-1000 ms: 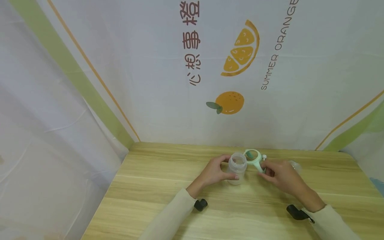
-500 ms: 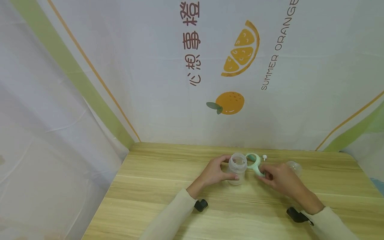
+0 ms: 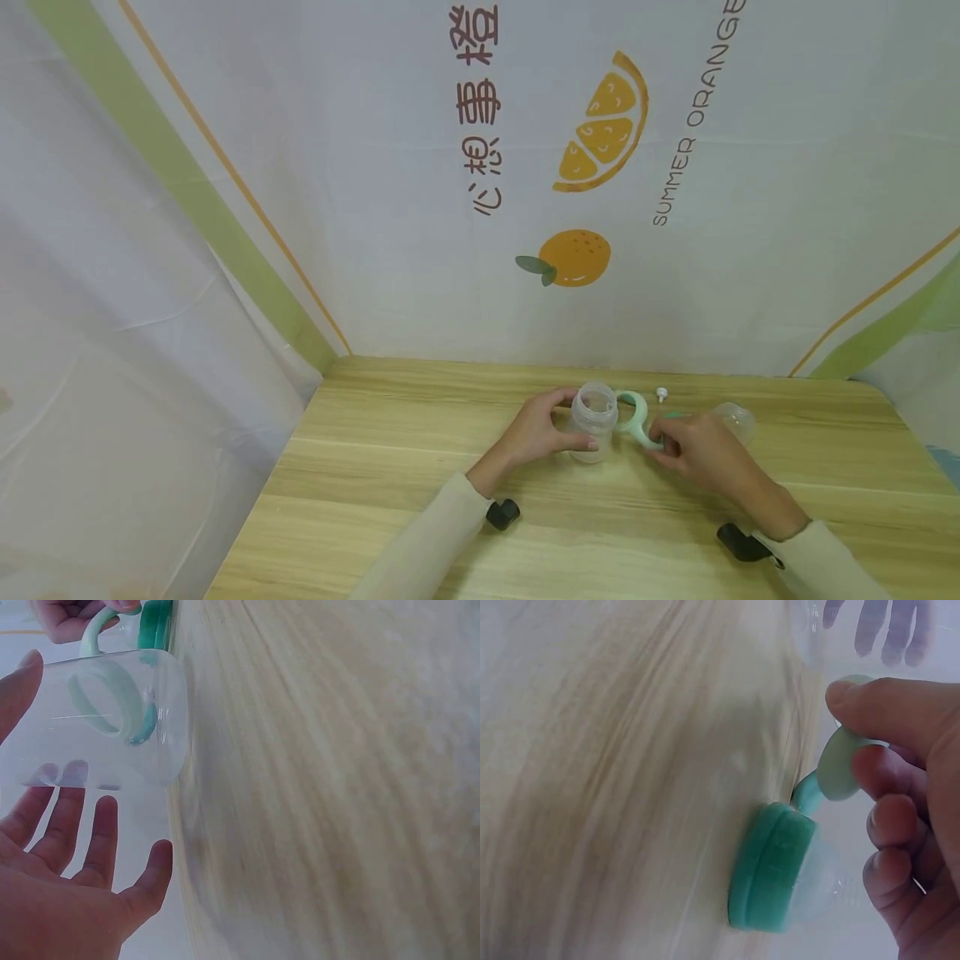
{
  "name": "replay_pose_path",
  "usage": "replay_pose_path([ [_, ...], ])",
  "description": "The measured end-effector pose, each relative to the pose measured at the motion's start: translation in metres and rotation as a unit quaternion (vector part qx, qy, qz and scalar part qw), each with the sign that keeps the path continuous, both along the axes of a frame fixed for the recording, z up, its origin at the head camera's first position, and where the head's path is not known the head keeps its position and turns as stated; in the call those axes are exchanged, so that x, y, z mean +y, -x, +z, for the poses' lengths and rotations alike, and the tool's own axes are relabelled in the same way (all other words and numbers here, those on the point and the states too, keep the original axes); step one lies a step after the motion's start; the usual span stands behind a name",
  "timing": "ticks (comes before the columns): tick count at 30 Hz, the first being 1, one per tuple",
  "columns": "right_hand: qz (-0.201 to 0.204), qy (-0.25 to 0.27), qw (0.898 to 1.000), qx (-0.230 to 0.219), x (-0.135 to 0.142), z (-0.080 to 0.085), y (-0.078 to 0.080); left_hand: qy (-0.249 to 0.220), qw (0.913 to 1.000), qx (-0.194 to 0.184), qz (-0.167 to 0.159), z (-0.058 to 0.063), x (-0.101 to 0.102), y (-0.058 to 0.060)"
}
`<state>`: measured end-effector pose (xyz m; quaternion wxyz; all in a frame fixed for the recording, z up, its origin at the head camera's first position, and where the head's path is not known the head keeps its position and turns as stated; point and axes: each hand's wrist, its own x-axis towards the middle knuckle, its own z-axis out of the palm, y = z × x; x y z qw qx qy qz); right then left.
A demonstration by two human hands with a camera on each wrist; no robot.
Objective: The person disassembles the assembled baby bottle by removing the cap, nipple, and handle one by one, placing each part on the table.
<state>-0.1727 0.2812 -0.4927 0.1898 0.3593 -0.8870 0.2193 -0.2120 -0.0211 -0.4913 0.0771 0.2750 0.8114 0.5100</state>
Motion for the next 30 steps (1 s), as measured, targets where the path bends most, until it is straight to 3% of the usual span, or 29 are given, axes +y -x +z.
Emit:
replay_pose_path([
  [19, 0.007, -0.006, 1.000, -0.005, 0.0020, -0.0069, -0.0018, -0.007, 0.9999, -0.009, 0.009, -0.0002, 0.0019, -0.0001],
  [30, -0.002, -0.017, 0.999, -0.035, 0.0027, -0.0071, -0.0046, -0.007, 0.9998, -0.015, 0.014, 0.0002, 0.0019, -0.0003],
])
